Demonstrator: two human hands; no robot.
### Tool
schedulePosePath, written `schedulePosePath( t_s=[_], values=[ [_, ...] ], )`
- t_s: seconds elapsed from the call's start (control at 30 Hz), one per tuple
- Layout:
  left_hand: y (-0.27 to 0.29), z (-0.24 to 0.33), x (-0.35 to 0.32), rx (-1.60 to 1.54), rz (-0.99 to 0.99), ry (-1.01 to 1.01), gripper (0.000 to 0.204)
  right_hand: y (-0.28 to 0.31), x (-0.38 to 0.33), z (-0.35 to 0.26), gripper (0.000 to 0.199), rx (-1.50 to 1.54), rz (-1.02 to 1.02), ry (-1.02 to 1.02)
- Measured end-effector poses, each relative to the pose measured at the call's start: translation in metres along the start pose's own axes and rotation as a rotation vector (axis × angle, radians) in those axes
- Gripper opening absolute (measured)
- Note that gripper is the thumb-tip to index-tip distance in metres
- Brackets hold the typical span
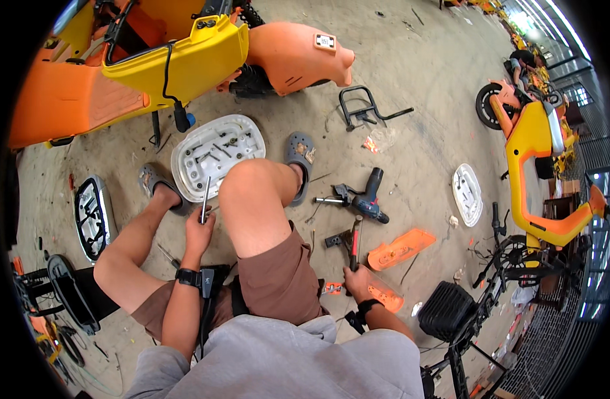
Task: The person assembles internal components of a scooter, using a hammer to tap a metal rod into a white plastic housing and then using a power drill to secure screws.
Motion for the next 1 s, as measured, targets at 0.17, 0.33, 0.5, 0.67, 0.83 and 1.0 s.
schedulePosePath(
  t_s=[0.17,0.33,0.5,0.67,0.83,1.0],
  values=[
    [-0.002,-0.001,-0.007,-0.114,-0.042,0.043,0.034,0.015,-0.010,-0.018,0.042,-0.421,0.247,0.199],
    [0.006,0.014,-0.016,-0.008,-0.100,0.028,0.029,0.007,0.014,-0.010,0.033,-0.520,0.306,0.182],
    [0.005,0.011,-0.018,-0.219,-0.113,0.035,0.023,0.004,0.040,0.009,0.025,-0.584,0.307,-0.069],
    [0.012,0.030,-0.024,-0.336,-0.086,0.046,0.021,0.002,0.025,-0.012,0.020,-0.497,0.453,0.308],
    [0.047,0.075,-0.036,-0.386,-0.041,-0.069,0.021,0.035,-0.026,-0.095,0.020,0.416,0.355,0.586],
    [0.109,0.144,-0.068,-0.598,-0.182,-0.138,0.024,0.069,-0.172,-0.264,0.032,0.970,-0.073,0.758]
  ],
)
Point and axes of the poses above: each hand's wrist, its own x-axis towards the middle knuckle, its own y-axis out of the back of the hand, z = x × y, the point moved 5 cm from there along x, towards the middle knuckle, and after that the axes turned 14 degrees about -z, right-handed, at the moved point
